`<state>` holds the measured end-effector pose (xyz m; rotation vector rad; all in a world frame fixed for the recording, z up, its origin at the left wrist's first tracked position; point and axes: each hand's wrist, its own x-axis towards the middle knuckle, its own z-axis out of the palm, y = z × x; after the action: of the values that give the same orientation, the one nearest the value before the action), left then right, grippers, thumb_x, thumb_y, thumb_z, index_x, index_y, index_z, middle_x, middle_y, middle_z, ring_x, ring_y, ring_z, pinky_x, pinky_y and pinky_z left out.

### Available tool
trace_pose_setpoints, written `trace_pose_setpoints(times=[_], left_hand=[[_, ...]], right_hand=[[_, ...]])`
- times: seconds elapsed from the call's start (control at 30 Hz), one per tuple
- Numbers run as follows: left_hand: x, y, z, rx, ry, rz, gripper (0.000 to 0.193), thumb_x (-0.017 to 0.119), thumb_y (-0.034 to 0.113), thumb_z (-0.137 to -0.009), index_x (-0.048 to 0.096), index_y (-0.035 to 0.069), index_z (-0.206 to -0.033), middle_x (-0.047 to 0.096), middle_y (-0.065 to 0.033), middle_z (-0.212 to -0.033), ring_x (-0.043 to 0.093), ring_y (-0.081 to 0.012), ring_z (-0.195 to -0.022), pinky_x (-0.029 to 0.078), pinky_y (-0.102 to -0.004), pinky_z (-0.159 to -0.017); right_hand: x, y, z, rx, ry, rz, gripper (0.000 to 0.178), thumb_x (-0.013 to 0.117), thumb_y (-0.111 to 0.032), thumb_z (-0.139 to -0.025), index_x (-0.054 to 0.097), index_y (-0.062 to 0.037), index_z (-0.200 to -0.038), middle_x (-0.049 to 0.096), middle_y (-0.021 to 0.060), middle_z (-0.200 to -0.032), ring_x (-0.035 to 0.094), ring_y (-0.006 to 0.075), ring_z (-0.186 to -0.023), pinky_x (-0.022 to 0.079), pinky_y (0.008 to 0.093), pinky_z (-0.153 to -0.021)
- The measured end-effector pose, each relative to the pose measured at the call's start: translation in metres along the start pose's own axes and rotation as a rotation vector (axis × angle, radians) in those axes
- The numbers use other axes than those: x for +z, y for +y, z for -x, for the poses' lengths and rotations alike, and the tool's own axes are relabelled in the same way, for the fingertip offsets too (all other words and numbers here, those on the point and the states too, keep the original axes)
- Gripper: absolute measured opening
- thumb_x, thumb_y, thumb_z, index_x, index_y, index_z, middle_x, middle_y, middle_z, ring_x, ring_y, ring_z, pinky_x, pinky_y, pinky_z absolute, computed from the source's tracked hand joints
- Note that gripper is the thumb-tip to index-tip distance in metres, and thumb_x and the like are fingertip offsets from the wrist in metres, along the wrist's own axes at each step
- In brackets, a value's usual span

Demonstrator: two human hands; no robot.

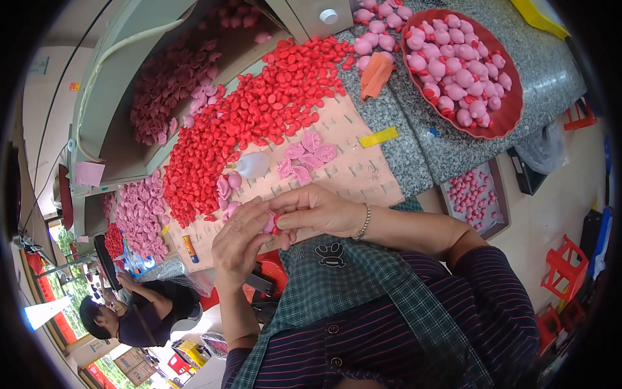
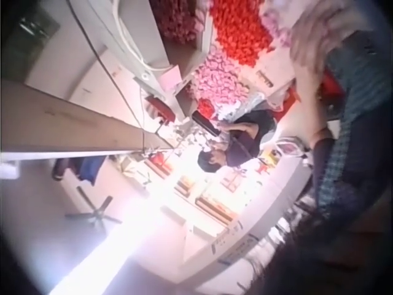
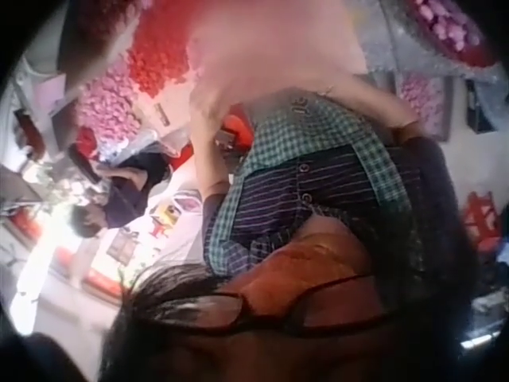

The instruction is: Assembling small pink plastic components by hand at a factory workbench.

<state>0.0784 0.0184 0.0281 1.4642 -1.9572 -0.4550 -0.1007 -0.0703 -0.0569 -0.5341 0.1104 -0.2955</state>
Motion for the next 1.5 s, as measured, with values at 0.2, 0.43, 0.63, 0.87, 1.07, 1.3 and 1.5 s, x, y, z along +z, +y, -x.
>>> trace_pose_setpoints(times=[0.2, 0.43, 0.63, 0.87, 1.07, 1.3, 1.5], left_hand=[[0.001, 0.001, 0.0, -0.044, -0.001, 0.04, 0.037, 0.076, 0.0, -0.073, 0.068, 0.0, -0.109, 0.068, -0.0161, -0.115, 0.064, -0.0358, -0.112, 0.052, -0.0438, -0.094], [0.001, -0.001, 0.005, -0.098, -0.009, 0.109, 0.037, 0.075, -0.001, -0.073, 0.068, 0.0, -0.109, 0.068, -0.019, -0.115, 0.064, -0.0363, -0.113, 0.051, -0.0446, -0.096], [0.003, -0.004, 0.008, -0.125, 0.038, 0.177, 0.036, 0.077, 0.001, -0.072, 0.068, -0.001, -0.107, 0.069, -0.0192, -0.113, 0.064, -0.0358, -0.112, 0.051, -0.0446, -0.096], [0.003, -0.007, 0.01, -0.125, 0.05, 0.177, 0.036, 0.078, 0.004, -0.072, 0.069, 0.0, -0.107, 0.069, -0.0195, -0.112, 0.065, -0.0358, -0.111, 0.051, -0.0444, -0.095], [0.003, -0.005, 0.009, -0.139, 0.053, 0.144, 0.035, 0.077, 0.004, -0.072, 0.069, -0.001, -0.106, 0.069, -0.0202, -0.111, 0.066, -0.0354, -0.11, 0.051, -0.0439, -0.095], [0.0, -0.003, 0.008, -0.174, 0.016, 0.133, 0.036, 0.075, 0.001, -0.074, 0.069, -0.002, -0.109, 0.069, -0.0214, -0.113, 0.066, -0.0351, -0.109, 0.051, -0.0428, -0.095], [-0.002, -0.003, 0.009, -0.253, 0.005, 0.209, 0.035, 0.072, -0.004, -0.075, 0.069, -0.002, -0.11, 0.068, -0.022, -0.114, 0.066, -0.034, -0.109, 0.052, -0.0405, -0.094]], right_hand=[[-0.006, 0.004, 0.001, -0.003, -0.024, 0.022, 0.037, 0.055, -0.009, -0.099, 0.049, 0.0038, -0.133, 0.067, 0.0118, -0.104, 0.07, 0.02, -0.089, 0.057, 0.0288, -0.079], [-0.002, 0.0, 0.003, 0.047, -0.018, 0.001, 0.041, 0.055, -0.008, -0.099, 0.046, 0.0033, -0.137, 0.068, 0.0144, -0.105, 0.07, 0.0224, -0.095, 0.057, 0.0302, -0.082], [0.003, 0.0, 0.002, 0.014, -0.004, 0.027, 0.033, 0.053, -0.005, -0.098, 0.05, 0.0056, -0.13, 0.066, 0.0145, -0.107, 0.071, 0.0254, -0.093, 0.058, 0.0308, -0.079], [0.004, 0.001, 0.001, 0.032, 0.01, 0.006, 0.029, 0.053, -0.006, -0.099, 0.053, 0.0058, -0.125, 0.066, 0.014, -0.106, 0.071, 0.0245, -0.092, 0.057, 0.0296, -0.079], [0.005, -0.003, 0.001, 0.036, -0.007, 0.003, 0.032, 0.055, -0.006, -0.098, 0.053, 0.0051, -0.127, 0.066, 0.0152, -0.108, 0.071, 0.0253, -0.092, 0.058, 0.027, -0.073], [0.006, 0.0, 0.001, 0.052, 0.042, -0.07, 0.035, 0.056, -0.005, -0.097, 0.052, 0.0034, -0.131, 0.067, 0.0169, -0.109, 0.072, 0.028, -0.091, 0.058, 0.0275, -0.072], [0.002, 0.002, 0.001, 0.061, 0.034, -0.131, 0.036, 0.055, -0.006, -0.097, 0.051, 0.0039, -0.132, 0.068, 0.017, -0.107, 0.071, 0.0276, -0.092, 0.058, 0.0276, -0.073]])
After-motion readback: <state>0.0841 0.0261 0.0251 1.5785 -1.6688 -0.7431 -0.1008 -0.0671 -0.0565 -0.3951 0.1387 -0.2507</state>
